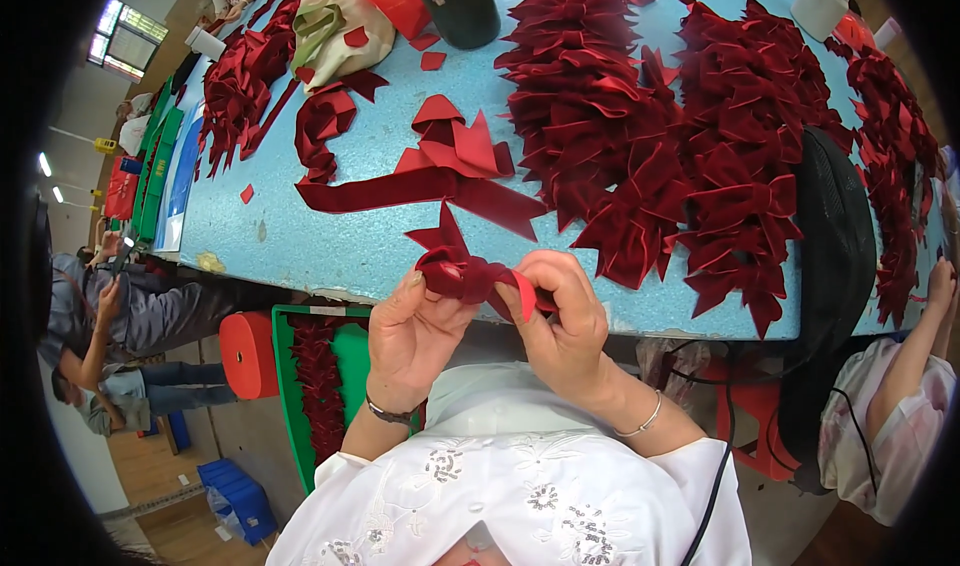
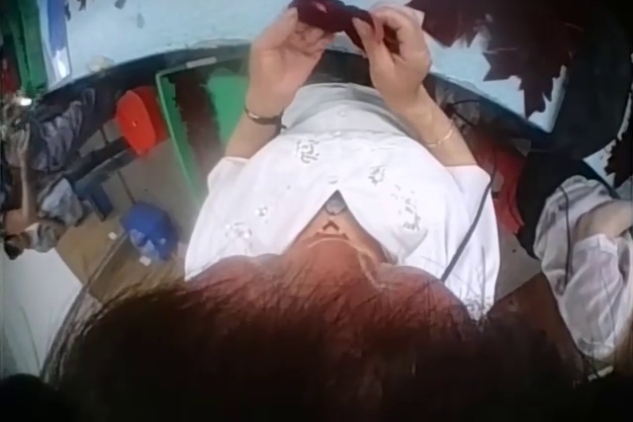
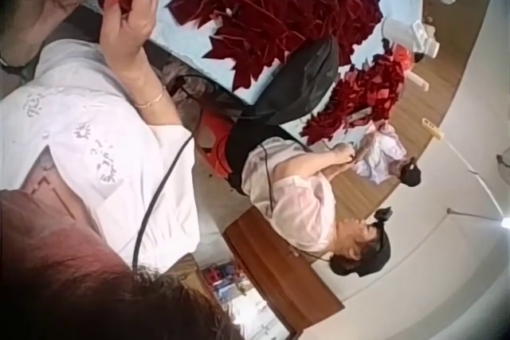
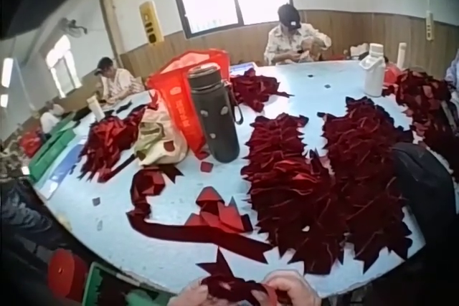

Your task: Tie red fabric ribbons into decorative bows as part of an assembly process.

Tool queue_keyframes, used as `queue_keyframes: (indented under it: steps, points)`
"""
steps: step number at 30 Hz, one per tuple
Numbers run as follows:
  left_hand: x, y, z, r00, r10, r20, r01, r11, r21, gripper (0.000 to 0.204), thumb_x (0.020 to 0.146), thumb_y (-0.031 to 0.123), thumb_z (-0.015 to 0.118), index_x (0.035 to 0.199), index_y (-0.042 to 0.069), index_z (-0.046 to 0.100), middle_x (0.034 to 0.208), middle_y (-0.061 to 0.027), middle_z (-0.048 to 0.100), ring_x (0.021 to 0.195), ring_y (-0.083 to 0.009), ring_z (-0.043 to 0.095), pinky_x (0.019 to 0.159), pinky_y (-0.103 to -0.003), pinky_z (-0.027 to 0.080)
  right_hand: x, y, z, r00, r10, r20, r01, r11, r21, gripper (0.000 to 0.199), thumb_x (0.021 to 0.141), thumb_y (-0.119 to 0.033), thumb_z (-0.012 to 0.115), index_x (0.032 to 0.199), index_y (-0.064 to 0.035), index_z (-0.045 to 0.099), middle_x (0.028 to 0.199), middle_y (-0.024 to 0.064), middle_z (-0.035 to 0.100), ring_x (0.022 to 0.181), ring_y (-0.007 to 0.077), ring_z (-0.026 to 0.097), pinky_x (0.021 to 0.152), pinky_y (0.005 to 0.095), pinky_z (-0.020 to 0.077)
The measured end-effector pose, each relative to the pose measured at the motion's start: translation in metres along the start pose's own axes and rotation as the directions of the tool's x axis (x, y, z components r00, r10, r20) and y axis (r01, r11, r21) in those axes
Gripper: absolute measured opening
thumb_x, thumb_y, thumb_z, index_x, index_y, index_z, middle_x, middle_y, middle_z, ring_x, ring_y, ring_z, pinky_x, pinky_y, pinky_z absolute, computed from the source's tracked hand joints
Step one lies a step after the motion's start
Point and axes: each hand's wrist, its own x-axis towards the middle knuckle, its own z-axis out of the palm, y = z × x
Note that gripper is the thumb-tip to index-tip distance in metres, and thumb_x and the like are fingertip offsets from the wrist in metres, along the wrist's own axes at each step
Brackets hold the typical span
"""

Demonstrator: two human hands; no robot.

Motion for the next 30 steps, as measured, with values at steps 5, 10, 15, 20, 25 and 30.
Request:
queue_keyframes:
  steps: [5, 10, 15, 20, 25, 30]
  points:
    - [0.001, 0.006, -0.003, 0.965, -0.089, 0.245, 0.094, 0.996, -0.009, 0.016, 0.090, 0.013, 0.053, 0.102, 0.003, 0.052, 0.090, -0.0060, 0.060, 0.066, -0.0100, 0.046, 0.065, -0.025, 0.037, 0.000, 0.001, 0.000, 0.998, 0.056, 0.000, -0.056, 0.998, 0.035, 0.011, 0.086, -0.003, 0.062, 0.091, -0.0001, 0.053, 0.094, 0.0065, 0.054, 0.058, 0.0046, 0.048, 0.047, 0.0177, 0.0397]
    - [0.002, 0.006, -0.003, 0.984, -0.054, 0.172, 0.068, 0.995, -0.077, 0.019, 0.089, 0.011, 0.054, 0.106, 0.004, 0.052, 0.089, -0.0056, 0.060, 0.062, -0.0085, 0.041, 0.059, -0.024, 0.034, 0.000, -0.001, -0.002, 0.989, 0.146, 0.022, -0.148, 0.983, 0.109, 0.010, 0.086, -0.003, 0.062, 0.089, 0.0003, 0.053, 0.094, 0.0058, 0.054, 0.057, 0.0042, 0.047, 0.046, 0.0176, 0.0386]
    - [0.002, 0.006, -0.010, 0.983, 0.103, 0.152, -0.096, 0.994, -0.051, 0.031, 0.084, 0.004, 0.059, 0.114, 0.001, 0.052, 0.092, -0.0053, 0.061, 0.068, -0.0076, 0.048, 0.061, -0.022, 0.039, 0.003, -0.004, -0.003, 0.982, 0.188, 0.022, -0.189, 0.972, 0.141, 0.010, 0.086, -0.003, 0.062, 0.088, 0.0008, 0.053, 0.093, 0.0052, 0.054, 0.057, 0.0041, 0.048, 0.046, 0.0178, 0.0383]
    - [-0.003, 0.002, 0.003, 0.970, 0.242, 0.039, -0.232, 0.857, 0.461, 0.040, 0.079, -0.004, 0.062, 0.118, -0.001, 0.052, 0.096, -0.0055, 0.062, 0.081, -0.0083, 0.055, 0.069, -0.022, 0.044, 0.003, -0.002, -0.004, 0.985, 0.171, 0.012, -0.171, 0.979, 0.112, 0.010, 0.086, -0.002, 0.062, 0.088, 0.0009, 0.053, 0.092, 0.0052, 0.053, 0.057, 0.0042, 0.048, 0.046, 0.0178, 0.0384]
    - [-0.006, 0.003, -0.001, 0.956, 0.291, 0.027, -0.247, 0.755, 0.607, 0.043, 0.076, -0.011, 0.062, 0.117, -0.003, 0.053, 0.101, -0.0089, 0.062, 0.093, -0.0115, 0.057, 0.078, -0.024, 0.047, 0.004, -0.003, -0.004, 0.988, 0.150, 0.033, -0.153, 0.980, 0.124, 0.010, 0.085, -0.002, 0.062, 0.088, 0.0011, 0.053, 0.093, 0.0055, 0.054, 0.056, 0.0045, 0.048, 0.046, 0.0179, 0.0386]
    - [-0.007, 0.007, 0.000, 0.968, 0.249, 0.040, -0.235, 0.833, 0.500, 0.044, 0.077, -0.012, 0.062, 0.118, -0.003, 0.051, 0.102, -0.0108, 0.063, 0.089, -0.0126, 0.059, 0.078, -0.024, 0.048, 0.006, -0.009, -0.005, 0.966, 0.253, 0.049, -0.258, 0.937, 0.234, 0.009, 0.086, -0.002, 0.062, 0.089, 0.0013, 0.053, 0.092, 0.0058, 0.055, 0.056, 0.0051, 0.049, 0.045, 0.0181, 0.0385]
